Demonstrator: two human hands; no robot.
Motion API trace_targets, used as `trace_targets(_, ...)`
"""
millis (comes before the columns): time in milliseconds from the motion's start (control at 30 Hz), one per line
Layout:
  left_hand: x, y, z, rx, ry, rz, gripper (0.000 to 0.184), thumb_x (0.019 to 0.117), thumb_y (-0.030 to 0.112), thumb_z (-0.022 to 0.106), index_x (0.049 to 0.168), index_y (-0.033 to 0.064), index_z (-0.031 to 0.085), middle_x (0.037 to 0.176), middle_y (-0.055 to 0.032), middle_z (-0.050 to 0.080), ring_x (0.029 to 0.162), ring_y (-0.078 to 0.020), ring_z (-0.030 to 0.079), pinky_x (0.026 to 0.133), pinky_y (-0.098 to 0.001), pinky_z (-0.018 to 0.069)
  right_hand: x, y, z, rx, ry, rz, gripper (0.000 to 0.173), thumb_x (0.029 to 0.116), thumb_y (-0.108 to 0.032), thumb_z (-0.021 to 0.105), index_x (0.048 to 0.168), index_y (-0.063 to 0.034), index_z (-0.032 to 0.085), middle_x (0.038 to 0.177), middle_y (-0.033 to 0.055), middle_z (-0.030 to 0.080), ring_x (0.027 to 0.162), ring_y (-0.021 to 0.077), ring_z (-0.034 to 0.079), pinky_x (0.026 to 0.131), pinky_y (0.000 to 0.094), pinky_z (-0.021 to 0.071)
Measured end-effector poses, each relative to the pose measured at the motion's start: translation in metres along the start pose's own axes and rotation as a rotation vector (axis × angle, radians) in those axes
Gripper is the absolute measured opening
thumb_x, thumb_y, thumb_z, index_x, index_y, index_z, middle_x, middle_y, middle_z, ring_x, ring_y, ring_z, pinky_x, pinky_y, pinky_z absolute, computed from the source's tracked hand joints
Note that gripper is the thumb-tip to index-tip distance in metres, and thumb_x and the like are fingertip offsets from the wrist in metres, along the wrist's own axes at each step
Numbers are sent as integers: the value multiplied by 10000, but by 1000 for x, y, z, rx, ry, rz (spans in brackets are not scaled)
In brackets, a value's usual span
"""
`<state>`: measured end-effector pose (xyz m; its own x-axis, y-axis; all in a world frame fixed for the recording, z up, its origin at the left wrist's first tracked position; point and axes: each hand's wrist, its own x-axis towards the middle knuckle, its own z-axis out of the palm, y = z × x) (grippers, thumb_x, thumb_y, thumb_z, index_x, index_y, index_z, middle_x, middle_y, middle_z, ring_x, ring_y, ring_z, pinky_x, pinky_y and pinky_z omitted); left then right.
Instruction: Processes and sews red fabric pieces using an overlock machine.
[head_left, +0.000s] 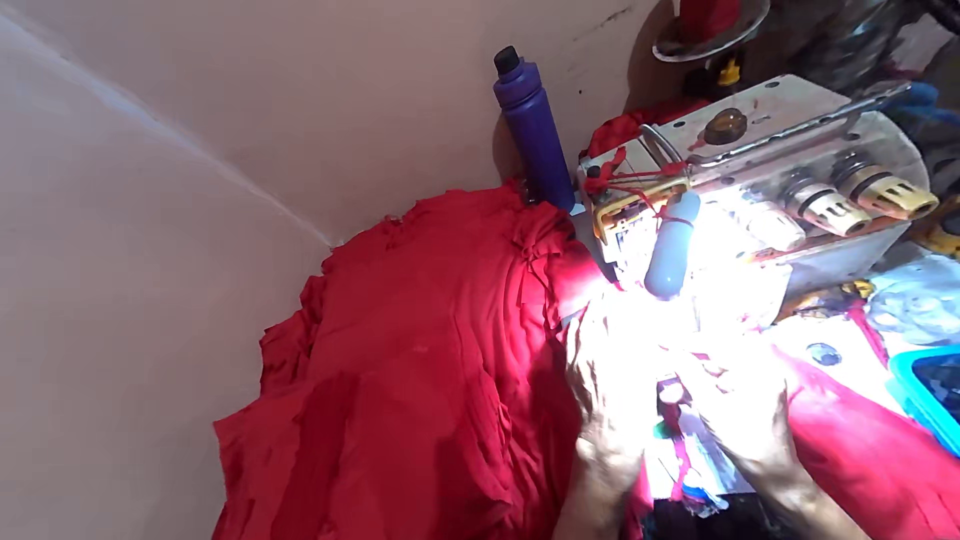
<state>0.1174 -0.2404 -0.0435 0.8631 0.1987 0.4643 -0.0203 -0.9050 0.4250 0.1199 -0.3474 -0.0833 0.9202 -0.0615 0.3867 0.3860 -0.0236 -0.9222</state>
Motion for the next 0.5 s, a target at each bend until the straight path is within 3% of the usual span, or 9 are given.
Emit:
trace_targets(67, 15, -7, -8, -34, -139, -61, 542, 911, 203, 719, 1389, -21, 594, 1371, -217, 619, 1302, -351, 566, 1113, -515, 403, 11, 4, 0, -182, -3, -82, 210, 941, -124, 598, 956, 40, 729, 732, 5, 694, 623, -18, 644, 613, 165, 563)
trace_targets(100, 23, -10, -11, -23, -190, -63, 561, 940, 208, 693, 1431, -22, 550, 1401, -233, 594, 1331, -370, 541, 1135, -544, 371, 16, 6, -1, -286, 5, -128, 238, 927, -148, 588, 921, 28, 748, 708, 40, 687, 620, 48, 638, 622, 239, 546)
trace_targets(167, 44, -15, -13, 20, -197, -76, 398, 972, 215, 685, 1317, 28, 615, 1216, -210, 673, 1134, -370, 642, 973, -566, 485, 19, 6, -2, -391, 0, -158, 261, 913, -161, 574, 894, 22, 760, 678, 99, 666, 620, 177, 620, 637, 389, 493)
trace_targets(200, 53, -17, -14, 17, -207, -93, 345, 985, 226, 676, 1275, 49, 613, 1134, -204, 682, 1045, -377, 659, 889, -571, 509, 19, 6, -3, -410, -9, -155, 263, 923, -170, 570, 912, 5, 765, 685, 87, 669, 623, 176, 626, 634, 386, 501)
trace_targets(233, 63, -20, -15, 25, -224, -98, 329, 1012, 234, 637, 1285, 54, 598, 1126, -212, 682, 1035, -393, 662, 878, -585, 511, 17, 6, -5, -418, -23, -147, 260, 939, -181, 573, 943, -16, 773, 702, 64, 685, 628, 151, 647, 633, 357, 537)
trace_targets(300, 85, -32, -10, 32, -245, -97, 346, 1051, 239, 556, 1330, 34, 573, 1210, -228, 664, 1124, -411, 641, 937, -615, 486, 8, 2, -8, -396, -53, -121, 233, 936, -180, 588, 946, -22, 759, 714, 54, 686, 636, 132, 640, 643, 334, 532)
trace_targets(367, 106, -49, -6, -63, -260, -175, 389, 1083, 239, 471, 1409, 44, 550, 1306, -222, 645, 1207, -391, 623, 1008, -597, 465, -2, -4, -14, -385, -90, -129, 278, 958, -208, 600, 1049, -6, 768, 753, 78, 703, 644, 141, 655, 635, 327, 556)
trace_targets(500, 67, -63, -28, -343, -112, -168, 384, 1067, 228, 517, 1388, 24, 576, 1305, -229, 631, 1096, -358, 641, 896, -534, 512, -36, -10, -37, -321, -193, -158, 273, 972, -256, 579, 999, -88, 792, 817, 12, 738, 669, 33, 659, 637, 220, 553)
